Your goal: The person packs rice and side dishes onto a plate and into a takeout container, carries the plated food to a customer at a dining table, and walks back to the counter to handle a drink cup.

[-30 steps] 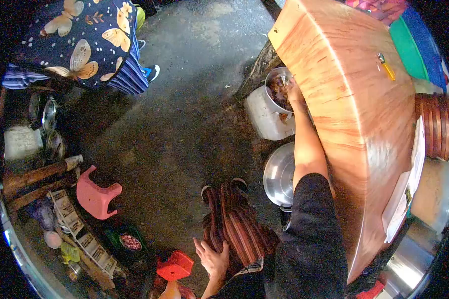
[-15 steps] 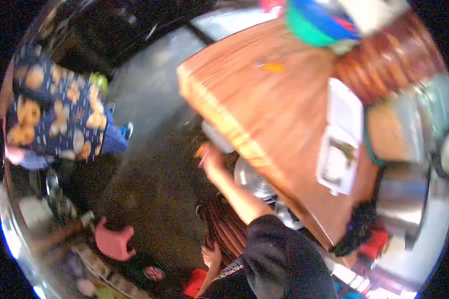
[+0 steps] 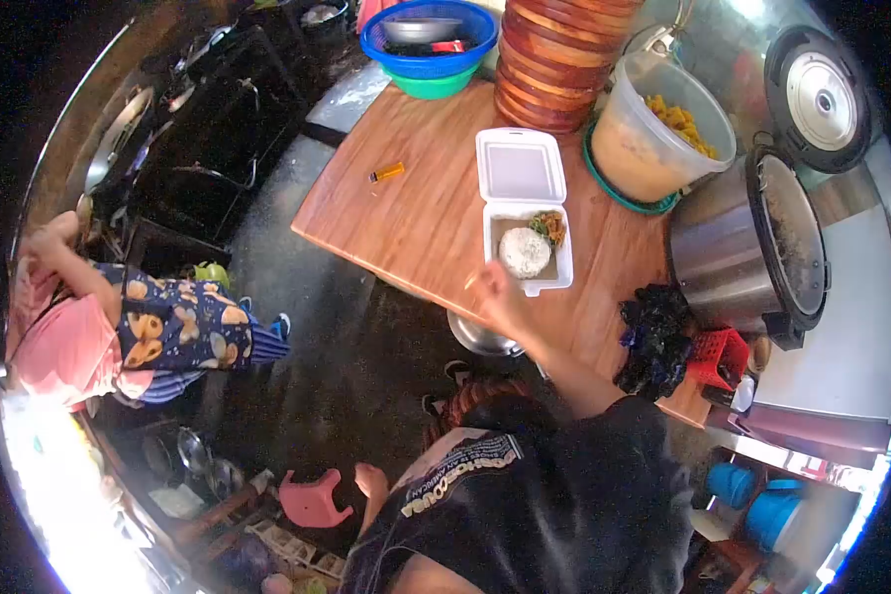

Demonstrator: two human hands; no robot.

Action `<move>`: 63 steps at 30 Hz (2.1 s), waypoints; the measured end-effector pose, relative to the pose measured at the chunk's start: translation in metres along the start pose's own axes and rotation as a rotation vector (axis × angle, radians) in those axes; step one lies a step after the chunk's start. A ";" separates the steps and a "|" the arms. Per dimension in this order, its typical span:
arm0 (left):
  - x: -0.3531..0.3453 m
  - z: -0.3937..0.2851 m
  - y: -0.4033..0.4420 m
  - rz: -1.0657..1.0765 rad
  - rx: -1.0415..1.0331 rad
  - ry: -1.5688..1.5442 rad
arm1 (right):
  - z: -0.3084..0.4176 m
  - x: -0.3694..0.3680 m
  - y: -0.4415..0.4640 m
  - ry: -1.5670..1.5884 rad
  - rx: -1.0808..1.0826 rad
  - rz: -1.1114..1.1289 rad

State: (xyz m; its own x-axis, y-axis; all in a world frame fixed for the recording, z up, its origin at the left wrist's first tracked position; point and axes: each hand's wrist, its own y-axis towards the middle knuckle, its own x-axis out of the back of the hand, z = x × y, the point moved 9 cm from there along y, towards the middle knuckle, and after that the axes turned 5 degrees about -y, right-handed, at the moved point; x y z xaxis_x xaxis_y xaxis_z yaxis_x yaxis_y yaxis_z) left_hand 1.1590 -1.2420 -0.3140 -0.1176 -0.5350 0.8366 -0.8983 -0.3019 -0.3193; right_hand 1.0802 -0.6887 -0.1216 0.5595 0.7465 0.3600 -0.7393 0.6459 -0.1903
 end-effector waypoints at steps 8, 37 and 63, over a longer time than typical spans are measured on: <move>0.051 -0.100 0.046 -0.113 -0.096 -0.148 | 0.007 0.102 0.086 -0.048 0.277 -0.254; 0.332 -0.221 -0.027 -0.039 -0.693 -2.302 | 0.183 -0.295 -0.065 -0.181 0.866 0.625; 0.428 0.122 0.123 -0.496 -0.078 -1.763 | 0.183 -0.671 -0.264 -0.477 0.946 1.197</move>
State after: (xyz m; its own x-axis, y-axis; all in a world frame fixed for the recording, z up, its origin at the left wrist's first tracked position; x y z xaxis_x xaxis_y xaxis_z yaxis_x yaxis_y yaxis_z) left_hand 1.0497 -1.6041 -0.0496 0.6182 -0.5434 -0.5679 -0.7289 -0.6668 -0.1555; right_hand 0.8316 -1.3893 -0.1457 -0.5153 0.4939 0.7003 -0.7032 -0.7108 -0.0162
